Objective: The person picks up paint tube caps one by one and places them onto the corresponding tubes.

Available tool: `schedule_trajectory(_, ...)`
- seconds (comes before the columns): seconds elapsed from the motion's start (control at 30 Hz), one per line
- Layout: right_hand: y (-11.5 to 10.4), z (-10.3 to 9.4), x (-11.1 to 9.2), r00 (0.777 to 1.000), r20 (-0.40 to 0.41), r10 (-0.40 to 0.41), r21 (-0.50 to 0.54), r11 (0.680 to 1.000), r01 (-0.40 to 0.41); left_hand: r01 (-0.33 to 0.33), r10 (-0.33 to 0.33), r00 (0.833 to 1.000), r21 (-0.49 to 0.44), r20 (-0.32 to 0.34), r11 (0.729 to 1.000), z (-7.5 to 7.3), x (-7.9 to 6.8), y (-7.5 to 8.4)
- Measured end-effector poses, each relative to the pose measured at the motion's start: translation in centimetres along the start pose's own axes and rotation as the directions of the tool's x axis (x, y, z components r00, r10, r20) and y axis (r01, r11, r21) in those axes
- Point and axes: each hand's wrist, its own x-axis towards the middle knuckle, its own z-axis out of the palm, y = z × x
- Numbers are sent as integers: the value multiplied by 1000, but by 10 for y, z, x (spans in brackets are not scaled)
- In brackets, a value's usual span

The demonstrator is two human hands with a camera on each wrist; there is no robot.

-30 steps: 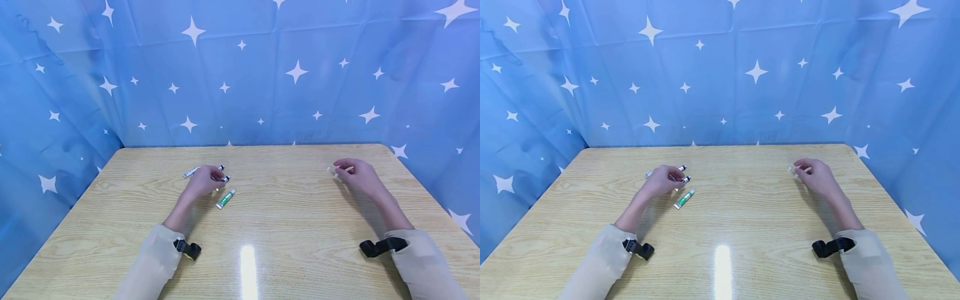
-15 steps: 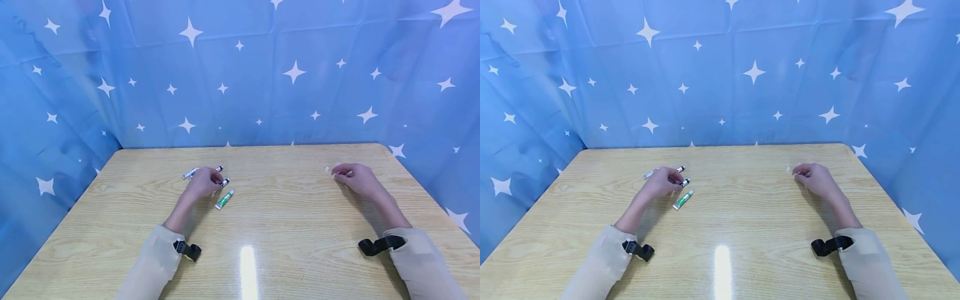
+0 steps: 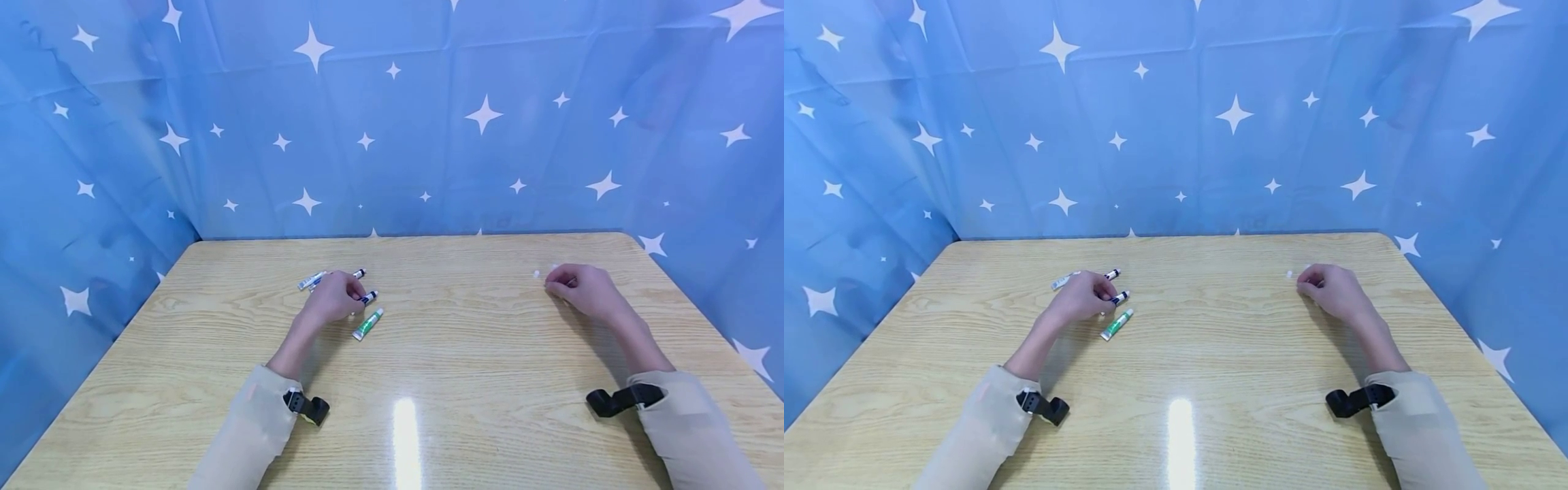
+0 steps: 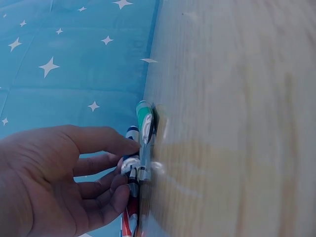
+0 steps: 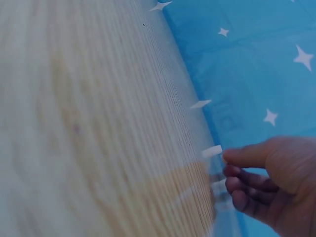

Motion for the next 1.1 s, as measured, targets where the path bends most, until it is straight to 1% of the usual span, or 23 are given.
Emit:
schedule_trajectory(0.23,-7,0,1,999,-40,12,26,1000,-11,21,-21,1000,-79,-4,997,-1,0,-2)
schedule_trajectory(0.43,-20,-1,4,996,-76,-36,60,997,41,17,-19,1000,-127,-16,992,-1,2,-1)
schedule_trajectory(0.53,-29,-2,5,996,-71,-47,93,994,53,13,-16,1000,-131,-17,991,-2,1,1)
schedule_trajectory(0.73,-50,-3,5,998,-24,-61,193,979,64,-2,0,1000,-116,-19,993,-3,-3,12)
schedule_trajectory(0.93,-75,-2,3,996,-37,-85,285,954,92,-45,44,999,-107,-15,993,-2,-9,25)
schedule_trajectory(1.1,-95,-3,0,987,-45,-151,337,928,157,-75,76,997,-122,2,990,-1,-14,35)
